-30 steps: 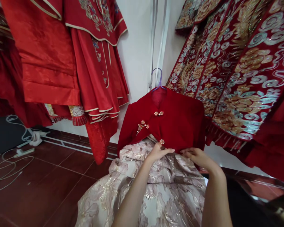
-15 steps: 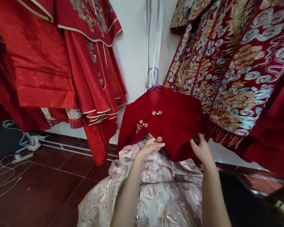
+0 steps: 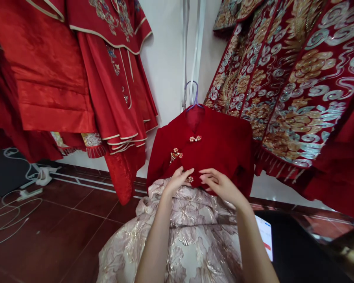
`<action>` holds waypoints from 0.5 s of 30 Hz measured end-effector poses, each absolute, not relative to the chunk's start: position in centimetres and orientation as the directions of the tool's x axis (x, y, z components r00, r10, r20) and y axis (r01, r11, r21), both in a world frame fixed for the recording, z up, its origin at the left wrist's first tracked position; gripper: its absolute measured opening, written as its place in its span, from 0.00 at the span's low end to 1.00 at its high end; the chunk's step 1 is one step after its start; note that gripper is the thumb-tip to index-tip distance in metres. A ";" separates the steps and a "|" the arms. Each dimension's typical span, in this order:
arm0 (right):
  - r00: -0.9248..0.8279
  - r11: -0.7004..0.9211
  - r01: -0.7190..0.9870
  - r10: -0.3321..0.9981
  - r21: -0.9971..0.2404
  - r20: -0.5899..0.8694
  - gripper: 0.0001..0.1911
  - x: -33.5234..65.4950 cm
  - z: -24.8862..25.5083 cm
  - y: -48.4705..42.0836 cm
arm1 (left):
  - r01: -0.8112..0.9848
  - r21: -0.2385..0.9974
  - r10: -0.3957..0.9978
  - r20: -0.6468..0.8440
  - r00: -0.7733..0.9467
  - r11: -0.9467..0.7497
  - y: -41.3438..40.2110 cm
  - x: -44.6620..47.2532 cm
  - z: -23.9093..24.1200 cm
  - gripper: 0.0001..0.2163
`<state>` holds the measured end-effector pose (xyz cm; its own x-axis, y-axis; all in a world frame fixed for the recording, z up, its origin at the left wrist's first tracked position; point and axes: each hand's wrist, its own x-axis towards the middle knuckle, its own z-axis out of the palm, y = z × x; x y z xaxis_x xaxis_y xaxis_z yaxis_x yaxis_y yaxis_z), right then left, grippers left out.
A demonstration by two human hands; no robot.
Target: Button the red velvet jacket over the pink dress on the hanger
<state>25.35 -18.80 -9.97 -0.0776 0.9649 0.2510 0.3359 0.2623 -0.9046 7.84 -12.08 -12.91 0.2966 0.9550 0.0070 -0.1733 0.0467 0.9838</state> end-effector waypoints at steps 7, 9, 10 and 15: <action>0.023 0.327 0.674 0.887 -0.662 0.461 0.12 20.8 -13.0 -16.4 | -0.214 0.969 0.984 -0.095 0.153 0.127 -10.9 7.2 -13.2 0.15; 0.039 0.311 0.668 0.893 -0.676 0.449 0.11 20.4 -13.1 -16.3 | -0.066 0.998 1.000 0.013 0.017 -0.012 -10.5 7.0 -13.6 0.09; 0.037 0.312 0.642 0.899 -0.700 0.436 0.10 20.4 -13.0 -16.3 | 0.055 0.994 0.993 0.096 -0.069 -0.092 -10.4 6.9 -13.7 0.08; 0.058 0.316 0.490 0.918 -0.812 0.392 0.10 21.8 -12.1 -16.6 | 0.645 0.758 0.826 0.421 -0.376 -0.093 -11.0 5.6 -15.0 0.29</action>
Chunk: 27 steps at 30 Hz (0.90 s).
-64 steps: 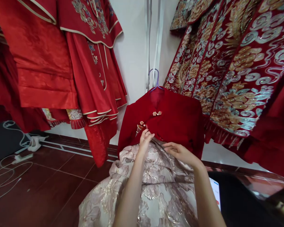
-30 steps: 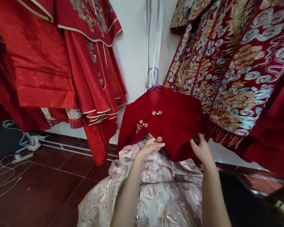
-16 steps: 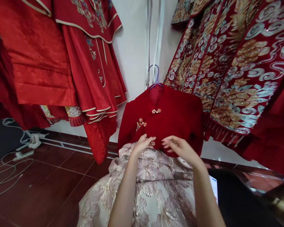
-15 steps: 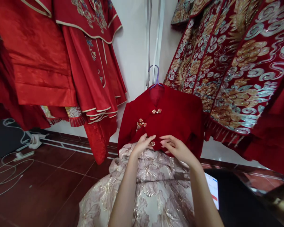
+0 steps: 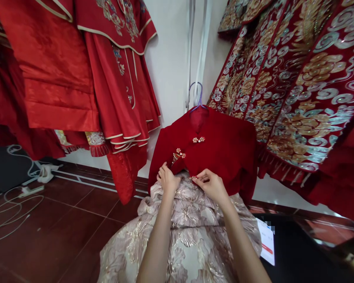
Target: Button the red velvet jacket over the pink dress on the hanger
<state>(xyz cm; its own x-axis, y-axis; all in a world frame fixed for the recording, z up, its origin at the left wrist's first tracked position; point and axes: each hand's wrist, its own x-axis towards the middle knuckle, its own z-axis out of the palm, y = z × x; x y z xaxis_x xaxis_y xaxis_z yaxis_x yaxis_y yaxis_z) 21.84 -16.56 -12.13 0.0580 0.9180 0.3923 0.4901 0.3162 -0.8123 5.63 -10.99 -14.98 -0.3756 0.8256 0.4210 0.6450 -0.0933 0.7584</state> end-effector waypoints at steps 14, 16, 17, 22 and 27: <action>0.280 0.308 0.069 0.907 -0.949 0.315 0.20 24.8 -8.5 -18.9 | -0.064 0.933 0.923 0.359 0.140 -0.353 -12.1 2.1 -10.6 0.14; 0.281 0.310 0.060 0.907 -0.949 0.314 0.19 25.0 -8.1 -19.4 | 0.019 0.974 0.884 0.196 0.423 -0.225 -12.8 2.0 -10.0 0.15; 0.285 0.313 0.063 0.904 -0.948 0.317 0.19 25.0 -8.0 -19.6 | 0.083 0.985 0.849 0.088 0.522 -0.152 -13.0 2.1 -10.0 0.16; 0.255 0.332 0.117 0.901 -0.936 0.352 0.17 24.5 -8.0 -19.7 | 0.565 0.825 0.925 -0.210 0.316 -0.006 -12.3 5.4 -12.6 0.14; 0.185 0.307 0.154 0.925 -0.939 0.332 0.18 23.0 -8.3 -19.1 | 0.750 0.656 0.957 0.262 -0.122 -0.084 -12.5 9.0 -14.3 0.22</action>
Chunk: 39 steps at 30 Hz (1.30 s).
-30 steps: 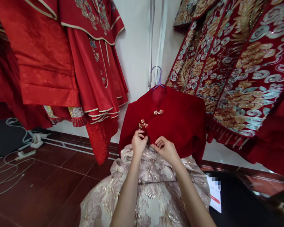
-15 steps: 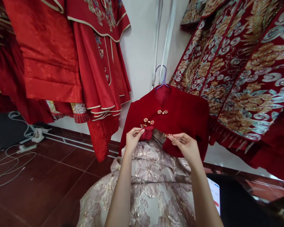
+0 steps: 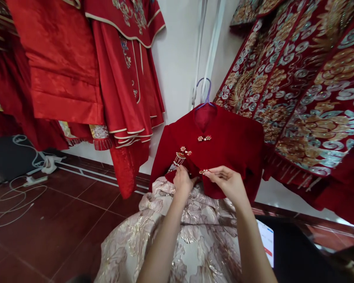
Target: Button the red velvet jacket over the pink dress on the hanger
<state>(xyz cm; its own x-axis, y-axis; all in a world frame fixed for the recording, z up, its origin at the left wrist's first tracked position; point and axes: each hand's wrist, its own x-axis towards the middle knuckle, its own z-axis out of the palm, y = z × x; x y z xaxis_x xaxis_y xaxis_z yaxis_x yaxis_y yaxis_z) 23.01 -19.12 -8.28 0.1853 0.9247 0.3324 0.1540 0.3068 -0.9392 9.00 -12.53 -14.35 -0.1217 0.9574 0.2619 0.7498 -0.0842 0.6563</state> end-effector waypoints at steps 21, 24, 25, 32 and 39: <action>0.073 0.367 0.266 0.914 -0.891 0.398 0.17 20.9 -12.6 -15.9 | 0.392 0.893 0.969 0.247 -0.018 -0.220 -11.3 9.4 -17.3 0.16; 0.085 0.349 0.267 0.920 -0.899 0.382 0.17 21.2 -14.2 -14.8 | 0.313 0.927 0.970 0.236 -0.055 -0.207 -10.6 9.2 -17.4 0.10; 0.100 0.338 0.259 0.922 -0.905 0.374 0.17 21.3 -14.8 -14.4 | 0.288 0.934 0.971 0.235 -0.052 -0.211 -10.4 9.2 -17.4 0.09; 0.265 0.318 0.290 0.879 -0.903 0.395 0.20 21.8 -17.2 -13.3 | 0.119 0.986 0.993 0.121 -0.013 -0.119 -10.1 8.8 -16.6 0.10; 0.254 0.356 0.311 0.862 -0.881 0.438 0.21 21.3 -16.5 -13.9 | -0.016 0.992 0.990 0.127 0.054 -0.127 -10.2 7.9 -15.8 0.08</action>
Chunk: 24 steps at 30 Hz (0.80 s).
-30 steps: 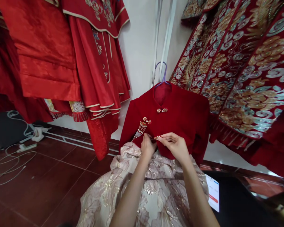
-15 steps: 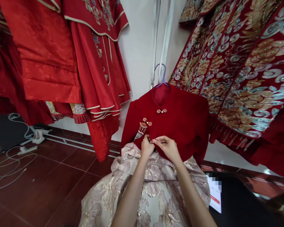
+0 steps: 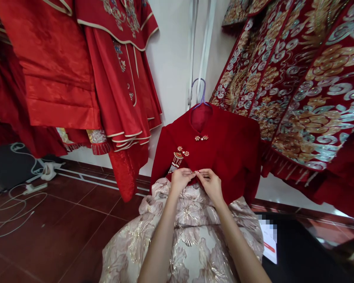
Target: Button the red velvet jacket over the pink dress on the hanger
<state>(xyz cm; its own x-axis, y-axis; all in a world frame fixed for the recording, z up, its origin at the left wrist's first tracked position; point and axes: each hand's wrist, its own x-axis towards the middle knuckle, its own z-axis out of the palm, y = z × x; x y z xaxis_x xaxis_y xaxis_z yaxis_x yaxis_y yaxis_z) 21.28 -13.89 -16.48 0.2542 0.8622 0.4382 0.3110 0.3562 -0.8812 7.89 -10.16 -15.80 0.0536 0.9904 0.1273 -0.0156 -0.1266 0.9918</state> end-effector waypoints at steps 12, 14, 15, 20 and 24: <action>0.250 0.405 0.438 0.803 -0.803 0.541 0.21 20.6 -16.0 -14.6 | 0.105 0.966 0.970 0.231 0.071 -0.238 -10.1 7.9 -16.2 0.06; 0.252 0.408 0.441 0.799 -0.800 0.546 0.22 20.5 -16.0 -14.6 | 0.130 0.958 0.966 0.251 0.060 -0.257 -10.1 7.9 -16.3 0.06; 0.257 0.408 0.442 0.796 -0.799 0.549 0.22 20.5 -16.1 -14.6 | 0.133 0.956 0.965 0.255 0.060 -0.261 -10.0 7.8 -16.4 0.06; 0.241 0.395 0.437 0.814 -0.808 0.528 0.20 20.8 -16.0 -14.2 | 0.186 0.938 0.955 0.275 0.113 -0.293 -10.3 7.7 -16.0 0.06; 0.310 0.396 0.398 0.791 -0.827 0.528 0.20 21.8 -14.2 -15.0 | 0.353 0.869 0.892 0.421 -0.163 -0.346 -10.7 6.8 -14.8 0.11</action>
<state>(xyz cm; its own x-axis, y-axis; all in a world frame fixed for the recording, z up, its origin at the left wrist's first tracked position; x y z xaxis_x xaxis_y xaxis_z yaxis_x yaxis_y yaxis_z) 21.79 -14.99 -14.16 0.3096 0.7909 0.5278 0.3984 0.3961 -0.8272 6.78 -10.65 -14.77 -0.1627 0.8923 0.4210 0.3525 -0.3460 0.8695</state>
